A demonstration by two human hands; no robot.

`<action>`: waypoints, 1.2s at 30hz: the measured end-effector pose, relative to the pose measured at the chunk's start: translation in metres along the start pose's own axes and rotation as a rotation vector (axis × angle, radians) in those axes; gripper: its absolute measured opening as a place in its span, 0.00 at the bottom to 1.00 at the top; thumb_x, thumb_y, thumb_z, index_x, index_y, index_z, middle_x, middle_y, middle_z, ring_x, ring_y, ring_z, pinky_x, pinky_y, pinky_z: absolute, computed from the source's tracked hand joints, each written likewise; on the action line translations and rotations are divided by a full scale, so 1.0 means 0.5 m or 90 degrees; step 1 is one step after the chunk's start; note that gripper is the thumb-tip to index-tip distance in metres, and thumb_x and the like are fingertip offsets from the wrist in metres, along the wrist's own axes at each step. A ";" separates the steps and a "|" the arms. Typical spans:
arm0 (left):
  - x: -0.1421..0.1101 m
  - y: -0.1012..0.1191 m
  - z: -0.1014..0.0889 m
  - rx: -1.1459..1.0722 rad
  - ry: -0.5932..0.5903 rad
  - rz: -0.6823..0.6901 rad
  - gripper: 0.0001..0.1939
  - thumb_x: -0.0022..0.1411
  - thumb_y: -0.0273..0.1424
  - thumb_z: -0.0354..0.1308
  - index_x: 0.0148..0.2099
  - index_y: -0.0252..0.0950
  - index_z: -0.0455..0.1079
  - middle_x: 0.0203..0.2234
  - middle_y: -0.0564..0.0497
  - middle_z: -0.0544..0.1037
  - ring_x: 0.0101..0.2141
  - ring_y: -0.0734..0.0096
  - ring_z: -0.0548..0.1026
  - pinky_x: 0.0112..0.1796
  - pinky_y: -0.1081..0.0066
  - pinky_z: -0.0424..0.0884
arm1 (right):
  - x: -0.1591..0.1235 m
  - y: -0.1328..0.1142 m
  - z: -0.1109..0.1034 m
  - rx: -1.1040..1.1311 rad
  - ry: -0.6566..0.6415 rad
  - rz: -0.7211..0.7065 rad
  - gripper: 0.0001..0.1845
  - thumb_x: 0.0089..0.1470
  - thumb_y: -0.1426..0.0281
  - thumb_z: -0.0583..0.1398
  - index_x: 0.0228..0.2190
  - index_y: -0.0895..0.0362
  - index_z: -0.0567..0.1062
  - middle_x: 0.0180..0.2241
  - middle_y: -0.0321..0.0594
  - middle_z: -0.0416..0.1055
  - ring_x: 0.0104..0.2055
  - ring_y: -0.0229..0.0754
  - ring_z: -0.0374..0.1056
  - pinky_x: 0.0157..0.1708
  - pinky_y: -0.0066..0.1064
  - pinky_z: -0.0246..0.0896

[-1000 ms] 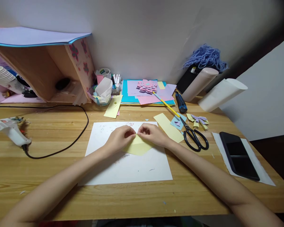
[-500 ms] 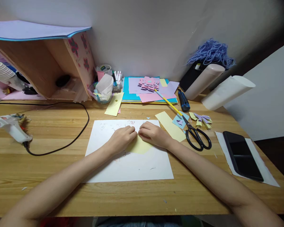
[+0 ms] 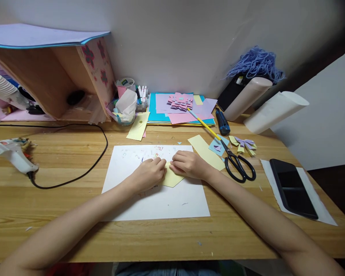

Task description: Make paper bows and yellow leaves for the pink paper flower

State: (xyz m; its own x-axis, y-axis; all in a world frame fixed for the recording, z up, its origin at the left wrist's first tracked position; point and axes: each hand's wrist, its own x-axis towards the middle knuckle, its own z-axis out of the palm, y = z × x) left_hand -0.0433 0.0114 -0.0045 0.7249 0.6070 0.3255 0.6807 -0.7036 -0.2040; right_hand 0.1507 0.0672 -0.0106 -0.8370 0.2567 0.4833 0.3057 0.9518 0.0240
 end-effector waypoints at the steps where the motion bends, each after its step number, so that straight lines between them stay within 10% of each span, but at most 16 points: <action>1: 0.000 0.001 0.000 0.004 0.009 -0.001 0.13 0.61 0.23 0.46 0.25 0.33 0.65 0.22 0.49 0.66 0.24 0.70 0.65 0.21 0.69 0.59 | 0.000 -0.001 0.000 0.006 0.003 0.013 0.15 0.57 0.73 0.52 0.20 0.57 0.68 0.22 0.39 0.66 0.28 0.38 0.60 0.25 0.30 0.57; 12: -0.003 0.004 0.004 0.003 0.037 -0.031 0.14 0.62 0.24 0.46 0.25 0.32 0.66 0.23 0.49 0.68 0.24 0.71 0.66 0.22 0.69 0.59 | -0.003 0.005 -0.004 0.253 -0.027 0.275 0.07 0.51 0.68 0.60 0.26 0.57 0.68 0.27 0.37 0.66 0.30 0.38 0.61 0.30 0.29 0.58; 20: -0.007 -0.004 0.007 -0.259 0.007 -0.277 0.07 0.62 0.33 0.49 0.36 0.36 0.66 0.31 0.50 0.70 0.31 0.70 0.67 0.29 0.70 0.63 | 0.007 0.005 -0.014 0.373 -0.108 0.360 0.04 0.53 0.71 0.58 0.27 0.56 0.69 0.29 0.37 0.66 0.33 0.38 0.62 0.32 0.30 0.58; 36: -0.003 -0.011 0.003 -0.413 -0.016 -0.347 0.04 0.59 0.32 0.53 0.34 0.36 0.65 0.30 0.51 0.68 0.32 0.68 0.66 0.31 0.69 0.63 | 0.008 0.005 -0.014 0.368 -0.099 0.314 0.03 0.52 0.72 0.59 0.28 0.57 0.68 0.29 0.37 0.65 0.33 0.37 0.61 0.32 0.28 0.57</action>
State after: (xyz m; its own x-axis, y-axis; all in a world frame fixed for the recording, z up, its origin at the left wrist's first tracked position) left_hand -0.0478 0.0150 -0.0053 0.3205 0.9253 0.2026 0.7456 -0.3784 0.5486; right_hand 0.1513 0.0692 -0.0023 -0.7330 0.6530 0.1905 0.4095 0.6472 -0.6430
